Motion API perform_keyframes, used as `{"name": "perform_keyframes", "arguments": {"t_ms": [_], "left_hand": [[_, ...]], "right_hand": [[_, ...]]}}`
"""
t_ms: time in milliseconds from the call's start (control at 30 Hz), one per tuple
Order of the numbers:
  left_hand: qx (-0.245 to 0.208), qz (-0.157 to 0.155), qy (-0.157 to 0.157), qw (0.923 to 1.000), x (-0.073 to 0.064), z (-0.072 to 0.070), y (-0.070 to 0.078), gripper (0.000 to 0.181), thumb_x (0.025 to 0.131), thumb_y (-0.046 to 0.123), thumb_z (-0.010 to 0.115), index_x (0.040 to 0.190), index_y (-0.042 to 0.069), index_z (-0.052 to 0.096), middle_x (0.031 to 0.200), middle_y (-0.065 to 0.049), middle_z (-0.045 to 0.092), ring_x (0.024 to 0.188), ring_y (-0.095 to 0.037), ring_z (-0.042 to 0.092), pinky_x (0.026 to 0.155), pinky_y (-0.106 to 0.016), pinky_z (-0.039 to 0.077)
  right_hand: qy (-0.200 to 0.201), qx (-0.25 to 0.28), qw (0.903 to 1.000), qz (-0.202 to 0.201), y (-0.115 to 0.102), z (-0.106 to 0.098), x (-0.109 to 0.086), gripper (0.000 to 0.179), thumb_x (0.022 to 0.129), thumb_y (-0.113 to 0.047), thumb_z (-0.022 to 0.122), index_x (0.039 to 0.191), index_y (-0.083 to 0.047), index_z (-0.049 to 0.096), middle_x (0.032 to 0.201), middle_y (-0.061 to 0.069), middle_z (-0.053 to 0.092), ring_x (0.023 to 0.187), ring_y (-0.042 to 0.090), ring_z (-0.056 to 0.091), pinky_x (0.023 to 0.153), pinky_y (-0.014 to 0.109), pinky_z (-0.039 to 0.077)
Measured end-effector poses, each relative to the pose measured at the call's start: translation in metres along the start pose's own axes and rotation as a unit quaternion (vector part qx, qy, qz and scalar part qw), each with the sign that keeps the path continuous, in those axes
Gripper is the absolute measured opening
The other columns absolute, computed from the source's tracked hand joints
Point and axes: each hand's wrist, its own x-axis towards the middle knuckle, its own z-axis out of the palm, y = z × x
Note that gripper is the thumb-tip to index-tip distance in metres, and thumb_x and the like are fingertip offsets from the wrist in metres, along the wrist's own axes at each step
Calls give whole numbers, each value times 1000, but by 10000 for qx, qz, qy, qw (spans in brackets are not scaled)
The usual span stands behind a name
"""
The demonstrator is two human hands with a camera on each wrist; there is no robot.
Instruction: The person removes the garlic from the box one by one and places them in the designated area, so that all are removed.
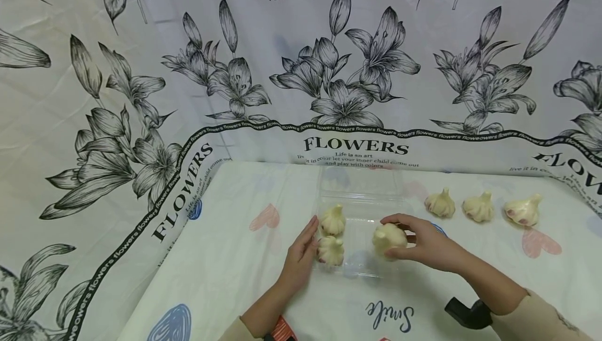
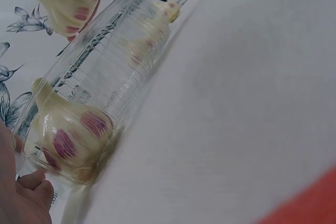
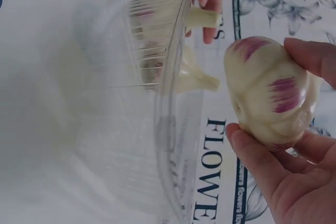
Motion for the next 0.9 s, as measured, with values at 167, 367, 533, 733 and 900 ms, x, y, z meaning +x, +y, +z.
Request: {"name": "perform_keyframes", "arguments": {"t_ms": [167, 367, 533, 733, 900], "left_hand": [[25, 6, 30, 10000, 0, 0, 0, 43, 100, 7, 38, 142, 1, 34, 153, -8, 27, 143, -23, 22, 107, -8, 20], [23, -47, 52, 10000, 0, 0, 1, 43, 100, 6, 38, 142, 1, 35, 153, -8, 27, 142, -22, 23, 109, -13, 21], [3, -39, 54, 10000, 0, 0, 0, 43, 99, 6, 38, 142, 1, 35, 153, -9, 27, 142, -23, 22, 106, -5, 20], [-13, -44, 48, 10000, 0, 1, 1, 43, 99, 5, 38, 142, 1, 35, 153, -9, 27, 142, -23, 22, 106, -6, 21], [5, -11, 59, 10000, 0, 0, 3, 43, 99, 4, 38, 142, -1, 35, 153, -10, 27, 142, -23, 23, 106, -7, 22]], "right_hand": [[383, 504, 9979, 143, 6, -1, -9, 59, 80, -24, 73, 130, -3, 50, 128, 20, 53, 105, 28, 62, 77, 25, 55], [818, 606, 9941, 378, 11, -3, -18, 59, 83, -22, 70, 135, -2, 47, 125, 22, 55, 100, 27, 66, 73, 21, 55], [1224, 565, 9896, 497, 19, -6, -24, 58, 85, -22, 69, 135, -2, 47, 131, 25, 51, 103, 12, 64, 76, 18, 54], [1764, 535, 9811, 587, 34, -7, -31, 60, 84, -22, 69, 134, 1, 47, 134, 7, 51, 98, -18, 50, 75, 13, 52], [2051, 859, 9726, 685, 48, -15, -37, 62, 85, -17, 68, 135, 9, 41, 119, -19, 55, 96, -17, 54, 73, 12, 53]]}}
